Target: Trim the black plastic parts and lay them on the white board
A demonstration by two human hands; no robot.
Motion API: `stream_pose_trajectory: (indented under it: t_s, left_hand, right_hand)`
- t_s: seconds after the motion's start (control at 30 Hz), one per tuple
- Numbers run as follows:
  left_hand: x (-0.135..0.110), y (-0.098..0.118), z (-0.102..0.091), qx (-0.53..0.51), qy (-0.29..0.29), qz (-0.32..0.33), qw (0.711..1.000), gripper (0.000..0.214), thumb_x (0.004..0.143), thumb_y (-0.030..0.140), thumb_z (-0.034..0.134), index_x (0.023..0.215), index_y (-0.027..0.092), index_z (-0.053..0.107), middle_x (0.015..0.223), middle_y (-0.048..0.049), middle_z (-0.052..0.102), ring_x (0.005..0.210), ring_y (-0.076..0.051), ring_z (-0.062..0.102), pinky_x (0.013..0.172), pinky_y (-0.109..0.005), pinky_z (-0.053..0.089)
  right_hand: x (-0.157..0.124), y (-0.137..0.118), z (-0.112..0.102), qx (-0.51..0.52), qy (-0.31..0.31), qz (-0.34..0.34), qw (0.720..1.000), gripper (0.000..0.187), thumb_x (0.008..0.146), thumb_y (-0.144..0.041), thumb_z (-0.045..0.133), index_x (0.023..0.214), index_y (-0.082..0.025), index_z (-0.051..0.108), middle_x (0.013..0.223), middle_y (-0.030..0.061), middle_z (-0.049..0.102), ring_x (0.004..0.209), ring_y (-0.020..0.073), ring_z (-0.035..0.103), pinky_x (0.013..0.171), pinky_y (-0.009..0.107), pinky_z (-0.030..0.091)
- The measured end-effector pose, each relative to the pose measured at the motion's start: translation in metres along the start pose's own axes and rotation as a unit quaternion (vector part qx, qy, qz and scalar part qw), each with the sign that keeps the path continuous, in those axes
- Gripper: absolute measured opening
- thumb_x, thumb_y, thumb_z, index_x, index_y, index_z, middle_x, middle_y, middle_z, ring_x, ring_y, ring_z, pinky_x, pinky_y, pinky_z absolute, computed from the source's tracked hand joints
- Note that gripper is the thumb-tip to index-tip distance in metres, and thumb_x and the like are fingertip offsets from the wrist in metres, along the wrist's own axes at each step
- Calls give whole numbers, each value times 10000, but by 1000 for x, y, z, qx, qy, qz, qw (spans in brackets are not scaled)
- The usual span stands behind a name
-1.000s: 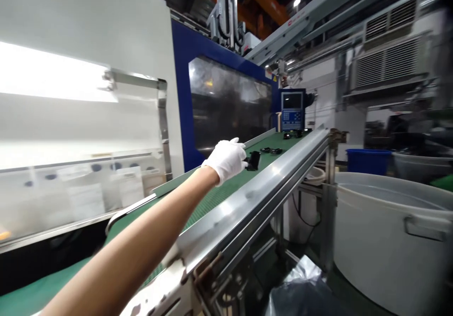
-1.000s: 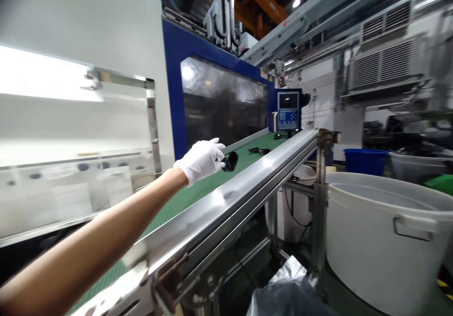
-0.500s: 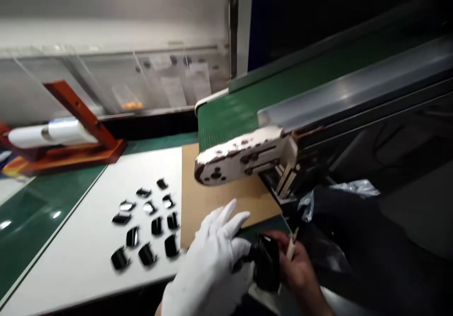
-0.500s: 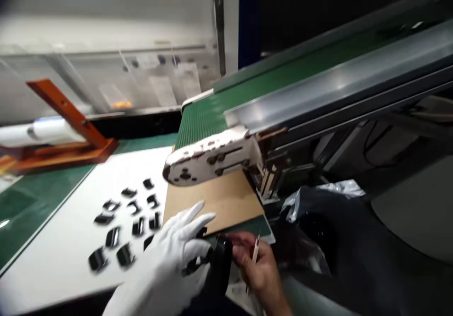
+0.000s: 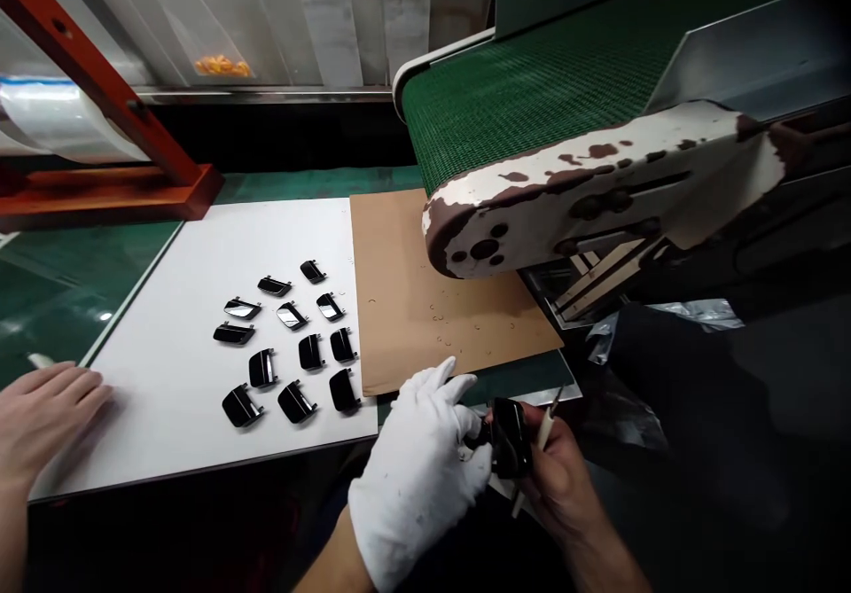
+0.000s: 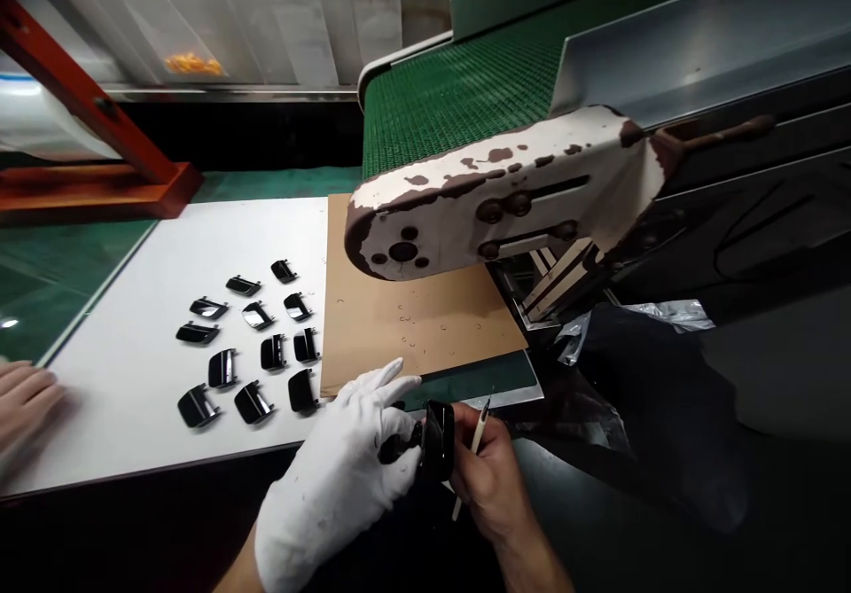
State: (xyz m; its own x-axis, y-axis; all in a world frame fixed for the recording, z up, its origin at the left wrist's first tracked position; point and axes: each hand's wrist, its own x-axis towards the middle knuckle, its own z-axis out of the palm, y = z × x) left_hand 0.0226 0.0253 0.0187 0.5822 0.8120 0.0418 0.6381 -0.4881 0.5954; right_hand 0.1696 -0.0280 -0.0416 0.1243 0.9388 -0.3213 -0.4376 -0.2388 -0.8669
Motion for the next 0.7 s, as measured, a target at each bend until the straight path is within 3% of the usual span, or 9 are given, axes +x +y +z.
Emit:
stream_pose_trajectory:
  t_s: [0.1,0.3,0.4,0.57,0.7]
  left_hand:
    - [0,-6,2,-10,-3,-5,1000,50,751,189,692,783,200,729,1216,-92,655,1267,-335,479,1059,-500,389]
    - [-1,-14,4,5,24,4,1000,29,740,161,692,766,165,705,1177,-120,666,1231,-344,514,1050,-507,405]
    - [-2,-16,4,-2,15,12,1000,26,757,192,687,772,176,703,1180,-118,664,1235,-355,508,1041,-529,410]
    - [-6,-19,7,2,36,43,998,40,740,159,684,778,156,697,1141,-145,676,1209,-380,526,1019,-556,427]
    - [-7,-19,11,4,57,49,997,53,723,144,706,774,149,690,1142,-149,672,1192,-376,541,1001,-558,446]
  right_hand:
    - [1,3,2,3,8,15,1000,300,551,-392,859,717,-176,734,478,-47,496,364,21,263,336,158,246]
    - [3,5,7,14,56,17,998,282,570,-377,854,782,-241,728,522,-58,539,364,17,276,311,116,194]
    - [4,4,10,5,51,27,998,294,551,-339,865,784,-215,736,605,-19,606,394,33,338,318,131,231]
    - [3,7,8,-8,40,34,999,294,561,-331,852,807,-203,753,584,-21,584,384,29,284,316,150,174]
    - [2,13,3,-15,22,39,999,273,570,-313,854,784,-179,749,527,-39,526,385,35,292,337,166,203]
